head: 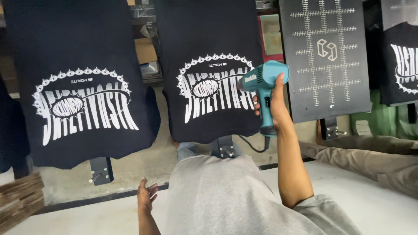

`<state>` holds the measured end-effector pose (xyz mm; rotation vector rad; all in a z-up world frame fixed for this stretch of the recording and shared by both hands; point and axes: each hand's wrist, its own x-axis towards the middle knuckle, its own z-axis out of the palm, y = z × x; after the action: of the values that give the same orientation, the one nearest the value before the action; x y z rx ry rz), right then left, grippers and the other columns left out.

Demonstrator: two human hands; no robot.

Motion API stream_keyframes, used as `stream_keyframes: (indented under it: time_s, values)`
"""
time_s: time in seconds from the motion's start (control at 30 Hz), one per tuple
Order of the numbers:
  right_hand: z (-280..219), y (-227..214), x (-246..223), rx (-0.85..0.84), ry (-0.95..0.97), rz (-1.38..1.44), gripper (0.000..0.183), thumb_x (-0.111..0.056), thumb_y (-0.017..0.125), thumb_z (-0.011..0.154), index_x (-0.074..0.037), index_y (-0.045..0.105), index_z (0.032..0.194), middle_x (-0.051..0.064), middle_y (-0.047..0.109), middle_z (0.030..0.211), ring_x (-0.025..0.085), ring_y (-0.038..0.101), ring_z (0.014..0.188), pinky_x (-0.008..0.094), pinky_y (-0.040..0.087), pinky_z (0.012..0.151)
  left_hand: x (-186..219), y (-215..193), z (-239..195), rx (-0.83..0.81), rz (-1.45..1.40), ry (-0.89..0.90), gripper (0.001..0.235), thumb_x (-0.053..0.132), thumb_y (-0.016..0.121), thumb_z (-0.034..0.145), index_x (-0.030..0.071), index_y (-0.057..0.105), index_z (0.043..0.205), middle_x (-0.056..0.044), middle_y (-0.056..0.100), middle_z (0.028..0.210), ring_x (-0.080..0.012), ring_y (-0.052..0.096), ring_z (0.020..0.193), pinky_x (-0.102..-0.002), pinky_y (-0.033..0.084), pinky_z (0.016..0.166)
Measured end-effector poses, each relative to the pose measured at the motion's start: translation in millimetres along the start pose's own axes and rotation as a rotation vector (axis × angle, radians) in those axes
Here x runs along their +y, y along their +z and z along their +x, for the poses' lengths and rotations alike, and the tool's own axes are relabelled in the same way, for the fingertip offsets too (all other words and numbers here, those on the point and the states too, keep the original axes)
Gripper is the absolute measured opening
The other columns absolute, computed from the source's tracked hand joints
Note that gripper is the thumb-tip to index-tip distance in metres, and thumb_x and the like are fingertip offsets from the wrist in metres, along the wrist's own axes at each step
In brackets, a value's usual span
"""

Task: The person uses a handheld heat gun to apply heat to a white graphic on black t-shirts laid out on heat press machines. They move the heat gun back and forth over the design on each shirt to ensure even heating.

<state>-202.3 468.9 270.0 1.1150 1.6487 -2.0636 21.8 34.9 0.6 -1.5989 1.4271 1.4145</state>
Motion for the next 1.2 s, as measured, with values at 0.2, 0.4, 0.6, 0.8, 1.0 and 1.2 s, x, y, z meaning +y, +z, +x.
stream_keyframes:
  time_s: [0.2,0.4,0.6,0.8,1.0,1.2]
  values:
    - [-4.0,-17.9,6.7,0.0,0.043,-0.012,0.081,-0.08,0.021,0.068,-0.006,0.053,0.082,0.003,0.047,0.06,0.011,0.043,0.046,0.024,0.039,0.038,-6.7,10.4,-7.8,-0.004,0.043,-0.015,0.058,0.056,0.039,0.085,0.021,0.045,0.131,-0.008,0.064,0.092,-0.0232,0.059,0.091,-0.038,0.04,0.078]
    - [-11.0,-34.2,19.9,0.028,0.056,-0.018,0.077,-0.077,0.019,0.073,-0.007,0.051,0.076,0.004,0.047,0.061,0.012,0.043,0.045,0.026,0.039,0.037,10.7,16.8,-23.5,0.013,0.086,-0.011,0.054,0.054,0.04,0.085,0.02,0.046,0.127,-0.011,0.064,0.093,-0.0223,0.059,0.088,-0.036,0.04,0.078]
    - [-26.1,-48.7,28.5,0.092,0.157,0.026,0.077,-0.077,0.023,0.075,-0.005,0.052,0.078,0.005,0.047,0.062,0.013,0.043,0.047,0.027,0.039,0.039,14.0,15.6,-5.9,-0.012,0.124,-0.008,0.059,0.057,0.037,0.083,0.024,0.043,0.131,-0.009,0.063,0.103,-0.0206,0.058,0.086,-0.036,0.037,0.078]
    - [-45.5,-54.6,18.0,0.125,0.156,0.0,0.076,-0.074,0.023,0.077,-0.003,0.051,0.073,0.007,0.048,0.062,0.014,0.043,0.048,0.027,0.041,0.041,15.8,18.4,-5.9,-0.018,0.117,0.018,0.058,0.056,0.037,0.086,0.021,0.042,0.131,-0.014,0.062,0.106,-0.0279,0.058,0.096,-0.04,0.038,0.079]
    - [-35.3,-69.7,18.4,0.042,0.176,0.01,0.075,-0.075,0.023,0.076,-0.005,0.048,0.074,0.007,0.049,0.063,0.015,0.043,0.046,0.026,0.039,0.038,9.2,23.1,-9.1,0.008,0.14,0.028,0.06,0.06,0.038,0.084,0.02,0.044,0.129,-0.014,0.063,0.107,-0.0256,0.06,0.094,-0.035,0.038,0.068]
    - [-28.8,-63.3,-2.1,0.019,0.191,-0.023,0.077,-0.076,0.021,0.076,-0.004,0.051,0.073,0.005,0.047,0.064,0.013,0.042,0.047,0.025,0.039,0.04,-3.4,26.2,-11.3,0.033,0.114,-0.007,0.055,0.06,0.037,0.086,0.024,0.045,0.126,-0.01,0.064,0.105,-0.0182,0.059,0.08,-0.032,0.037,0.068]
